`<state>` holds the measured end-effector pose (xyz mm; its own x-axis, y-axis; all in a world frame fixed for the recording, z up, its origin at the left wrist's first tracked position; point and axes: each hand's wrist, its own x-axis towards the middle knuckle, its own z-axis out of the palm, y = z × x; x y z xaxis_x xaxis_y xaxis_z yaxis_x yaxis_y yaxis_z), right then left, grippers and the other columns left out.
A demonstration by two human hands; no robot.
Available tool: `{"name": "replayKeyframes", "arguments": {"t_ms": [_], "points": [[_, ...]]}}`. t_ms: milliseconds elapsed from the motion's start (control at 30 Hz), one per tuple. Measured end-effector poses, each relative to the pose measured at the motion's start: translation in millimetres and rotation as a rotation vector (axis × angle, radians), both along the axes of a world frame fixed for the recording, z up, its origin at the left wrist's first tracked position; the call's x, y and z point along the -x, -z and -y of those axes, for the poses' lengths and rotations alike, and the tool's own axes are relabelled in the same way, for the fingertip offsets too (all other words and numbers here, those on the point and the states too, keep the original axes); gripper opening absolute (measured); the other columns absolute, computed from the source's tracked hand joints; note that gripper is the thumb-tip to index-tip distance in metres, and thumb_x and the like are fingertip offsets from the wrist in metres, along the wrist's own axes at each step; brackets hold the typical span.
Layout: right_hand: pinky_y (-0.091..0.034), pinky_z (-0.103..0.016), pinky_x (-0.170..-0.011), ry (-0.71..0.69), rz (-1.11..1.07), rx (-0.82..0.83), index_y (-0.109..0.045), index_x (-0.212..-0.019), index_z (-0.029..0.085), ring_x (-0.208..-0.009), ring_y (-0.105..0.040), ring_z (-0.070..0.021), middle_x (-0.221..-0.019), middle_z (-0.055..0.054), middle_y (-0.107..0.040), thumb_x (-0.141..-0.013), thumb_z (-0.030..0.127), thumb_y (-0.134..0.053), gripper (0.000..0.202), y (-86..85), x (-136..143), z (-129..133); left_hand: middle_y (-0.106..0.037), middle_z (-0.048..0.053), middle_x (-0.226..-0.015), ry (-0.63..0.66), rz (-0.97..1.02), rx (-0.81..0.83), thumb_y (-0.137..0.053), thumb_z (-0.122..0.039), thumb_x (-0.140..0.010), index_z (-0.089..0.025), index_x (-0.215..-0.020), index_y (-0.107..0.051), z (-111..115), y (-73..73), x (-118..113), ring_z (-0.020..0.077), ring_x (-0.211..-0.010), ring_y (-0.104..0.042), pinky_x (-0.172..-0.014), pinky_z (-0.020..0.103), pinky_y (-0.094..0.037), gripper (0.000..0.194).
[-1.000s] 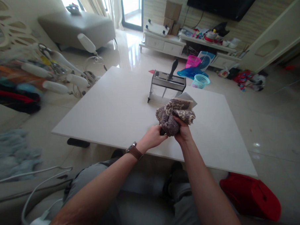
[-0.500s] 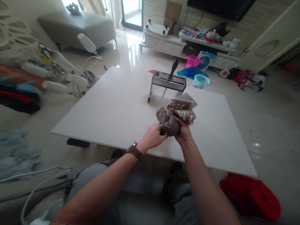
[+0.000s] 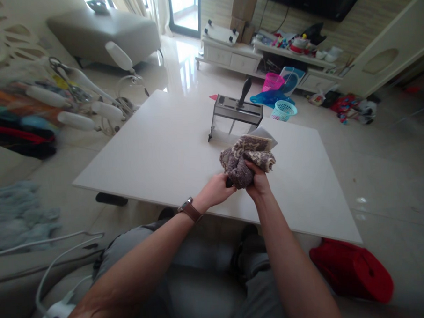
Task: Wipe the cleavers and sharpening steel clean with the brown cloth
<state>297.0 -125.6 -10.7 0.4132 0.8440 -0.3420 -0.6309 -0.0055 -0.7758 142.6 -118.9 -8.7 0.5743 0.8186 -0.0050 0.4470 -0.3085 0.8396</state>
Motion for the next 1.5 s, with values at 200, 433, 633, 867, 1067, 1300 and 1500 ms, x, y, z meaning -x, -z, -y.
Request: {"name": "replayKeyframes", "arguments": {"t_ms": [200, 433, 633, 867, 1067, 1300, 1500], "points": [[-0.062, -0.038, -0.094, 0.002, 0.000, 0.009, -0.076, -0.090, 0.020, -0.087, -0.075, -0.0205, -0.090, 0.001, -0.081, -0.062, 0.019, -0.084, 0.029, 2.6, -1.4, -1.1, -0.078, 0.011, -0.091, 0.004, -0.002, 0.002, -0.066, -0.029, -0.085, -0.013, -0.093, -0.077, -0.7, 0.6, 0.1, 0.0233, -0.082, -0.070, -0.070, 0.030, -0.049, 0.021], [-0.061, -0.037, -0.094, -0.003, -0.009, 0.011, -0.076, -0.091, 0.019, -0.088, -0.075, -0.0202, -0.091, 0.000, -0.081, -0.062, 0.018, -0.085, 0.030, 3.9, -2.4, -1.6, -0.078, 0.011, -0.096, 0.001, -0.002, 0.000, -0.066, -0.030, -0.086, -0.014, -0.096, -0.077, -0.6, 1.6, 0.1, 0.0246, -0.087, -0.071, -0.075, 0.030, -0.051, 0.022], [-0.062, -0.037, -0.093, 0.012, -0.004, 0.008, -0.076, -0.089, 0.019, -0.086, -0.075, -0.0198, -0.089, 0.000, -0.081, -0.061, 0.018, -0.085, 0.029, 2.6, -0.6, -1.8, -0.078, 0.011, -0.095, -0.001, 0.002, 0.010, -0.066, -0.030, -0.086, -0.013, -0.097, -0.077, -0.1, 1.3, 0.6, 0.0246, -0.086, -0.071, -0.075, 0.031, -0.051, 0.023], [-0.063, -0.033, -0.088, 0.023, -0.013, 0.014, -0.076, -0.087, 0.020, -0.083, -0.074, -0.0181, -0.087, 0.002, -0.081, -0.059, 0.017, -0.084, 0.029, -3.0, 2.1, -0.5, -0.078, 0.012, -0.094, -0.003, 0.004, 0.024, -0.067, -0.030, -0.085, -0.013, -0.096, -0.077, 0.3, -0.4, -0.1, 0.0247, -0.086, -0.071, -0.073, 0.030, -0.051, 0.022], [-0.064, -0.033, -0.085, 0.021, -0.021, 0.015, -0.077, -0.087, 0.020, -0.083, -0.074, -0.0186, -0.089, 0.001, -0.081, -0.059, 0.017, -0.084, 0.029, -1.1, 1.4, -1.0, -0.079, 0.012, -0.097, -0.003, -0.002, 0.011, -0.066, -0.029, -0.086, -0.013, -0.097, -0.077, 0.9, -0.2, 0.1, 0.0259, -0.088, -0.072, -0.074, 0.031, -0.051, 0.022], [-0.062, -0.036, -0.093, -0.013, -0.013, 0.002, -0.077, -0.089, 0.019, -0.089, -0.075, -0.0205, -0.091, 0.000, -0.081, -0.064, 0.017, -0.084, 0.027, 5.2, -2.3, -1.6, -0.078, 0.010, -0.092, -0.005, 0.005, 0.016, -0.066, -0.029, -0.086, -0.014, -0.094, -0.077, 0.9, -1.1, 0.5, 0.0228, -0.084, -0.070, -0.070, 0.028, -0.047, 0.020], [-0.062, -0.039, -0.096, 0.026, -0.028, -0.033, -0.076, -0.090, 0.019, -0.090, -0.076, -0.0211, -0.092, 0.000, -0.081, -0.065, 0.017, -0.083, 0.026, 0.2, -9.3, -2.5, -0.069, 0.003, -0.074, 0.000, 0.006, 0.024, -0.061, -0.023, -0.083, -0.016, -0.082, -0.071, -0.6, -2.7, 2.1, 0.0168, -0.071, -0.060, -0.063, 0.026, -0.038, 0.013]]}}
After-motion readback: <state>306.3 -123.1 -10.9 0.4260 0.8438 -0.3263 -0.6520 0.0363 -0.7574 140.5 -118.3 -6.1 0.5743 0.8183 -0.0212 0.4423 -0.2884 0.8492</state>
